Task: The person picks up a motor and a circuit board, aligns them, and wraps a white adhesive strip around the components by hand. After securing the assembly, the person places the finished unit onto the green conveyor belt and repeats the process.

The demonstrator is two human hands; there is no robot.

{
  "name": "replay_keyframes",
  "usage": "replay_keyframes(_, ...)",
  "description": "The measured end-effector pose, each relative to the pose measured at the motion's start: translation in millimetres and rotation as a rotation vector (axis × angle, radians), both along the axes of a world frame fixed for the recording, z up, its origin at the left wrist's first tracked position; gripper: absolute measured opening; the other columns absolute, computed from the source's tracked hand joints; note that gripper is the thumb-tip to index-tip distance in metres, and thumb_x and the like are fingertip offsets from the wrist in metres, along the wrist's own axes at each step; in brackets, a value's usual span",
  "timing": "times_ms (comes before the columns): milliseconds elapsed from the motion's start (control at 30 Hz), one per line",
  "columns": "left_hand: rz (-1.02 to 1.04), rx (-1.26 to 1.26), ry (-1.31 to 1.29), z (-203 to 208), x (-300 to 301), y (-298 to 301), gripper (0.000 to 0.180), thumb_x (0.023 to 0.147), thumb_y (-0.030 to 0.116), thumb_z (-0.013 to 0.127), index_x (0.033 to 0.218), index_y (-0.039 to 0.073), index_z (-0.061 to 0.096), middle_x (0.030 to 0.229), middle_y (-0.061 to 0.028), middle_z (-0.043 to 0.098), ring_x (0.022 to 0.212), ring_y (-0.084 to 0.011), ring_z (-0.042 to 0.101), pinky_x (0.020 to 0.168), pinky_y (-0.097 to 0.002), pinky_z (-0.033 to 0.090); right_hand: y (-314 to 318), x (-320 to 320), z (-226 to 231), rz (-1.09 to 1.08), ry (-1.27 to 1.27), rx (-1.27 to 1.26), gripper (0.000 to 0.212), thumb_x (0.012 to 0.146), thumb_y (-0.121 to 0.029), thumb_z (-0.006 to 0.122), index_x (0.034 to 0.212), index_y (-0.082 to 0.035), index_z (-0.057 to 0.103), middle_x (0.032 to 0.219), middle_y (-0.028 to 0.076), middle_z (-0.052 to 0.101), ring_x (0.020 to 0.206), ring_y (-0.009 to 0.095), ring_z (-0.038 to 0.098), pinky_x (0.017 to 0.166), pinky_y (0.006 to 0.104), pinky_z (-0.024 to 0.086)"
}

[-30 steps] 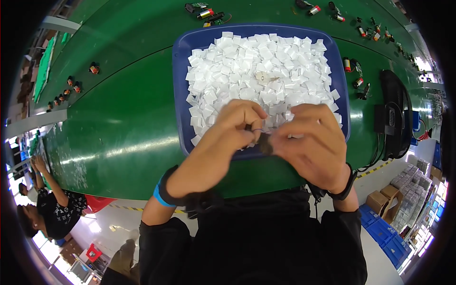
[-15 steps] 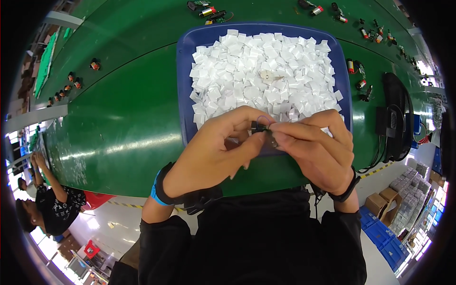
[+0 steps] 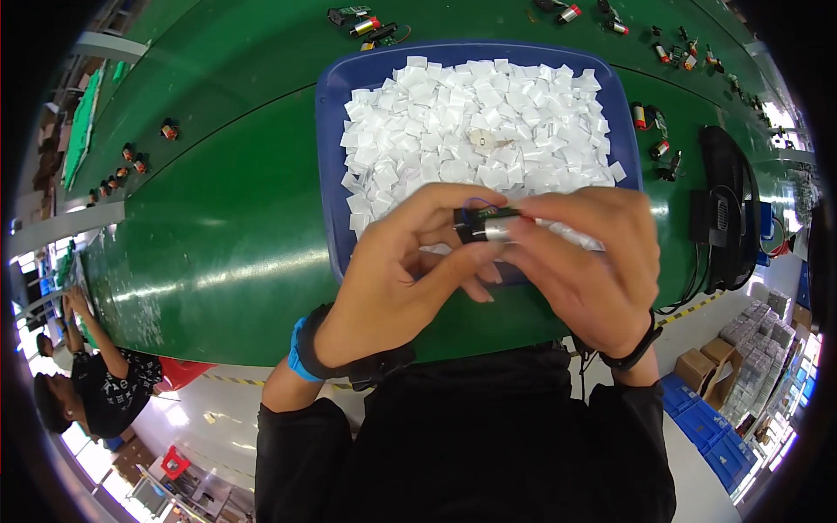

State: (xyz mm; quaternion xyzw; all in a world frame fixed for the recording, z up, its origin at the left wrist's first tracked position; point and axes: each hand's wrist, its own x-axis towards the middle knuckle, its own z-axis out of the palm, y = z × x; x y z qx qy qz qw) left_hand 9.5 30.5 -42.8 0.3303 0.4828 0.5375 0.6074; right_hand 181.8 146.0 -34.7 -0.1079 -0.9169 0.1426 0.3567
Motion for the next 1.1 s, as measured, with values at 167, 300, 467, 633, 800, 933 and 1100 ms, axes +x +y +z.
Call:
replay_keyframes(167, 0.054, 0.147, -0.032, -7, -2, -4, 0.036, 0.094, -0.004, 0.059, 0.129, -0.004, 0.050, 0.114, -0.0166, 0.065, 0.093, -0.0183, 0.067, 0.076, -0.0275, 0.058, -11, 14, 12, -0.113, -0.022, -0.522, 0.032, 0.070, -0.008, 0.085, 0.095, -0.001, 0.066, 0.094, 0.010, 0.067, 0.077, 0.017, 0.062, 0.059, 0.0257, 0.047)
replay_keyframes(300, 0.065, 0.246, 0.021, -6, 1, -6, 0.036, 0.093, -0.006, 0.060, 0.128, -0.006, 0.051, 0.120, -0.0186, 0.064, 0.098, -0.0206, 0.067, 0.080, -0.0289, 0.059, -23, 13, 6, -0.025, 0.003, -0.914, 0.027, 0.074, -0.006, 0.084, 0.093, 0.001, 0.065, 0.087, 0.011, 0.067, 0.069, 0.014, 0.061, 0.057, 0.0236, 0.045)
replay_keyframes(467, 0.079, 0.310, 0.211, -9, 0, -6, 0.037, 0.091, -0.007, 0.062, 0.127, -0.006, 0.054, 0.122, -0.0197, 0.064, 0.104, -0.0227, 0.067, 0.083, -0.0308, 0.059, -28, 7, 4, -0.034, 0.037, -0.862, 0.025, 0.076, -0.003, 0.081, 0.093, 0.004, 0.064, 0.081, 0.010, 0.066, 0.062, 0.012, 0.060, 0.055, 0.0228, 0.044)
replay_keyframes(633, 0.106, 0.317, 0.220, -9, 2, -7, 0.035, 0.090, -0.007, 0.064, 0.124, -0.007, 0.057, 0.121, -0.0198, 0.065, 0.103, -0.0228, 0.068, 0.080, -0.0308, 0.060, -30, 5, 2, -0.049, 0.067, -0.847, 0.020, 0.079, 0.001, 0.078, 0.094, 0.006, 0.065, 0.078, 0.010, 0.066, 0.060, 0.011, 0.061, 0.052, 0.0219, 0.044)
replay_keyframes(800, 0.127, 0.361, 0.397, -9, 2, -9, 0.034, 0.087, -0.007, 0.067, 0.121, -0.006, 0.061, 0.119, -0.0182, 0.067, 0.101, -0.0211, 0.069, 0.076, -0.0289, 0.061, -38, 3, 1, -0.060, 0.175, -1.082, 0.013, 0.085, 0.003, 0.073, 0.094, 0.007, 0.066, 0.077, 0.010, 0.067, 0.057, 0.009, 0.061, 0.049, 0.0203, 0.045)
replay_keyframes(933, 0.176, 0.416, 0.515, -12, 2, -6, 0.036, 0.084, -0.007, 0.070, 0.119, -0.003, 0.064, 0.117, -0.0168, 0.068, 0.099, -0.0194, 0.069, 0.071, -0.0260, 0.059, -34, 6, -4, -0.008, 0.128, -1.316, 0.009, 0.090, 0.000, 0.069, 0.095, 0.006, 0.066, 0.078, 0.010, 0.068, 0.057, 0.008, 0.061, 0.049, 0.0202, 0.046)
replay_keyframes(1100, 0.167, 0.352, 0.521, -11, -1, -6, 0.038, 0.082, -0.008, 0.071, 0.119, 0.001, 0.066, 0.117, -0.0158, 0.068, 0.097, -0.0181, 0.070, 0.069, -0.0240, 0.057, -34, 3, -5, -0.046, 0.150, -1.376, 0.008, 0.092, -0.001, 0.066, 0.095, 0.007, 0.065, 0.078, 0.011, 0.068, 0.056, 0.008, 0.060, 0.049, 0.0198, 0.046)
